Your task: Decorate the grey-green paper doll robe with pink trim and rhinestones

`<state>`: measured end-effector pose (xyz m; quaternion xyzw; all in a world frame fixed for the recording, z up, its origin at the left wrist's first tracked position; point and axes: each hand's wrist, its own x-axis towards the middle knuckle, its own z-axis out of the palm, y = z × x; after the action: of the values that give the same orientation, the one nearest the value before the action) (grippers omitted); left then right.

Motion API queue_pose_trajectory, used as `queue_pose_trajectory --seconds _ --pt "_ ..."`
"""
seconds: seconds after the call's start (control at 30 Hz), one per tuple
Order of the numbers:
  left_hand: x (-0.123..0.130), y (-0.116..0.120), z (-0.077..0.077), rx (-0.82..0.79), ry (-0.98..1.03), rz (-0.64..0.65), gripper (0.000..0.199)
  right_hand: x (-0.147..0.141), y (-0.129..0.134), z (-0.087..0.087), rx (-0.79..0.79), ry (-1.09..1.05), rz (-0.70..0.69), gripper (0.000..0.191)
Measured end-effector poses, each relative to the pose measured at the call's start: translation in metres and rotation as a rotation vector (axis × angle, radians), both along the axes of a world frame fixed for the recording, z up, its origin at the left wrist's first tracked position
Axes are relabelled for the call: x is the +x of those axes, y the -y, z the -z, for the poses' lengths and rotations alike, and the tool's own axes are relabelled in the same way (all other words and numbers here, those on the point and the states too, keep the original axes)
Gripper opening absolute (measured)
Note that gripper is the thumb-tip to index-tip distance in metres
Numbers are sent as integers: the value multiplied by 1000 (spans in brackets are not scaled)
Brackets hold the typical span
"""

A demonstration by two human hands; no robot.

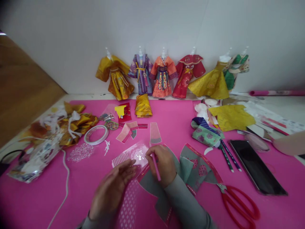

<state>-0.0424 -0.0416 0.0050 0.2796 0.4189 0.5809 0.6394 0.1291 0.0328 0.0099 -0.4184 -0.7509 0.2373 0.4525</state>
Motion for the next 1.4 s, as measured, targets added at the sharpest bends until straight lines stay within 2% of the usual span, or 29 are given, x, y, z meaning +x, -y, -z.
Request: queue_pose_trajectory --seconds 0.07,0.17,0.23,0.33,0.63,0.8,0.97,1.4 --pt "-6 3 0 73 -438 -96 22 -2 -5 4 8 78 -14 10" --pt "-12 4 1 306 -1013 -74 20 -7 -9 10 -2 125 -30 11" --pt "-13 4 3 441 -1237 -32 21 -9 -10 15 -14 150 -35 11" --pt "-12 3 7 520 -1410 -10 21 -10 -11 19 -34 165 -37 12" --pt "-11 5 9 570 -1490 -29 23 -4 -8 12 -98 81 30 7" --pt "-9 6 9 538 -1535 14 24 3 -9 5 -160 -31 14 21" --pt "-8 6 12 550 -1585 79 27 2 -12 4 -134 66 -29 18" --pt "-8 6 12 537 -1615 121 27 1 -13 13 -119 207 -65 19"
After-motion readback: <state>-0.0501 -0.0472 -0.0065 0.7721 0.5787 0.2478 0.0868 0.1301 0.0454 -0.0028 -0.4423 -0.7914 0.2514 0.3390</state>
